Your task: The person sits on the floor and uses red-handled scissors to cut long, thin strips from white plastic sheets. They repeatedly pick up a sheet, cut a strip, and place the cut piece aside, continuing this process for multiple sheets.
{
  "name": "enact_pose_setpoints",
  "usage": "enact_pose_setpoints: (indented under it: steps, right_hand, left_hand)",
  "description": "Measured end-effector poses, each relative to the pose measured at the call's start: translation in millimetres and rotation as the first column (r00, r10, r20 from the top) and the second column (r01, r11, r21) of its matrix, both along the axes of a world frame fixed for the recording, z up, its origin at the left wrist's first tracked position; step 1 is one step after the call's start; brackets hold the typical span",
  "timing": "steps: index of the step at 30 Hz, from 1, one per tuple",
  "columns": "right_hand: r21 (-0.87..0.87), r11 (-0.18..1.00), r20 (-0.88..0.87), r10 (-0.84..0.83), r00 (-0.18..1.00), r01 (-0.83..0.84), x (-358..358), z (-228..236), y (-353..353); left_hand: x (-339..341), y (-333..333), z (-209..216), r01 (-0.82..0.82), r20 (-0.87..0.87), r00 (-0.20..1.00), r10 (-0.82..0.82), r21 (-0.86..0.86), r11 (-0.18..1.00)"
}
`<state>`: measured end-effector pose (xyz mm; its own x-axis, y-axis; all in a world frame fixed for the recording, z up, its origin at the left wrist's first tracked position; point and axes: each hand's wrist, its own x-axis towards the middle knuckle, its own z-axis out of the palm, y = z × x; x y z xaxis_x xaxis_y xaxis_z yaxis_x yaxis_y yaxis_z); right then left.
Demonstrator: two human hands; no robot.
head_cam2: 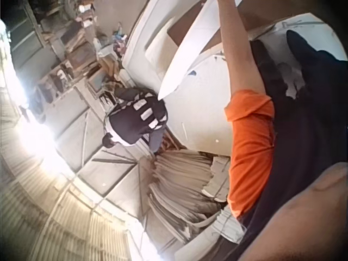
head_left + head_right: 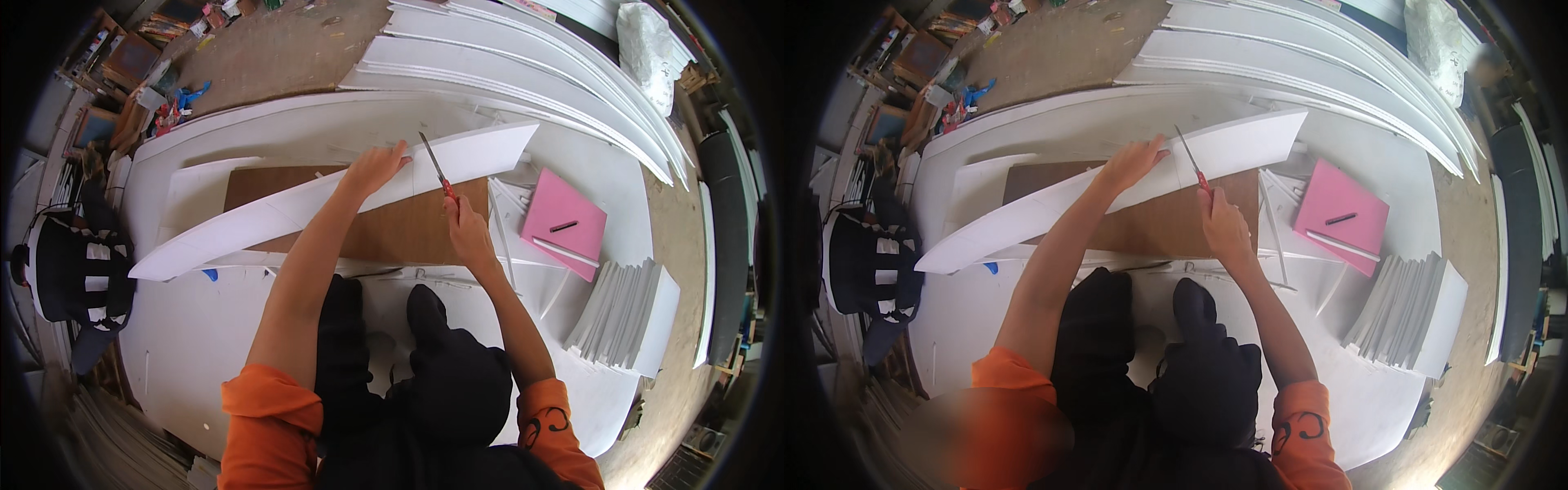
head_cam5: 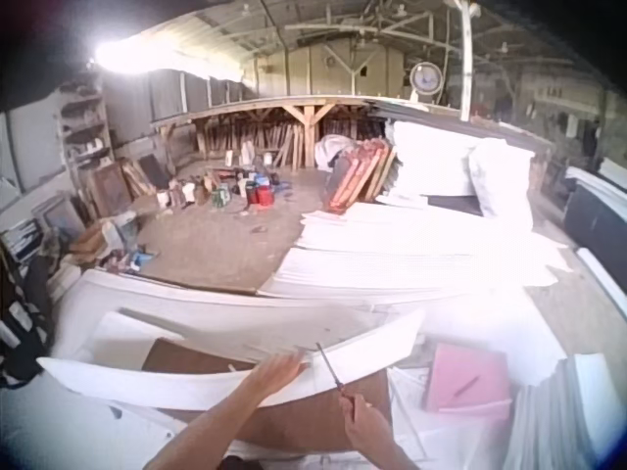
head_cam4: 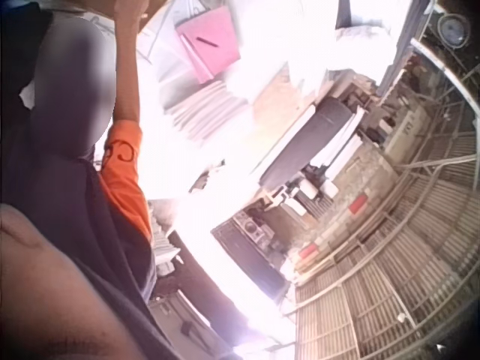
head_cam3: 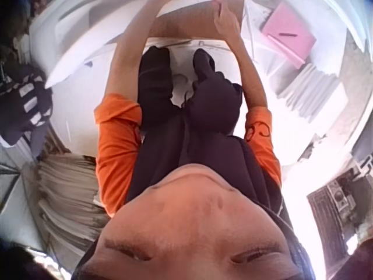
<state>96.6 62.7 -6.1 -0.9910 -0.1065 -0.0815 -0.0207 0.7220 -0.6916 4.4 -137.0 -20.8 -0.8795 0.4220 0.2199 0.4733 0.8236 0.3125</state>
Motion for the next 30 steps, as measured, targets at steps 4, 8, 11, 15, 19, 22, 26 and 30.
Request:
enact_pose_setpoints:
  steps: [4, 8, 11, 15, 19, 22, 26, 30]
  right_hand:
    - [0.173, 0.985, 0.035, -0.032, 0.999, 0.026, 13.1, 13.0, -13.4]
    - [0.215, 0.976, 0.004, -0.032, 0.999, 0.03, 19.1, 14.4, -17.5]
    - [0.228, 0.973, -0.036, -0.024, 0.999, 0.032, 20.1, 12.0, -16.8]
    - [0.247, 0.969, -0.046, -0.013, 0.999, 0.024, 20.4, 13.7, -16.8]
    - [0.264, 0.964, -0.051, -0.013, 0.999, 0.026, 20.7, 16.6, -17.9]
    - [0.265, 0.964, -0.038, -0.007, 0.999, 0.017, 20.1, 16.0, -18.3]
    - [0.229, 0.973, 0.008, -0.011, 1.0, 0.009, 17.5, 25.1, -22.4]
    - [0.169, 0.986, 0.057, 0.001, 0.998, -0.011, -3.5, 26.7, -32.9]
  left_hand:
    - [-0.1, 0.1, 0.9, 0.0, 0.039, 0.999, 0.0, 0.008, 1.0]
    - [0.1, 0.0, 0.9, 0.003, 0.029, 1.0, -0.003, 0.017, 1.0]
    - [-0.3, -0.6, 0.1, 0.017, 0.004, 1.0, -0.017, 0.013, 1.0]
    - [-0.5, -1.8, -0.6, 0.022, -0.004, 1.0, -0.022, 0.019, 1.0]
    - [0.0, -1.2, -1.1, 0.015, -0.015, 1.0, -0.014, 0.022, 1.0]
    - [0.3, -1.1, 0.6, 0.022, -0.006, 1.0, -0.022, 0.026, 0.999]
    - [2.4, -1.9, 1.7, 0.029, -0.001, 1.0, -0.029, 0.005, 1.0]
    - [3.7, -5.1, 0.7, 0.076, -0.012, 0.997, -0.076, 0.035, 0.996]
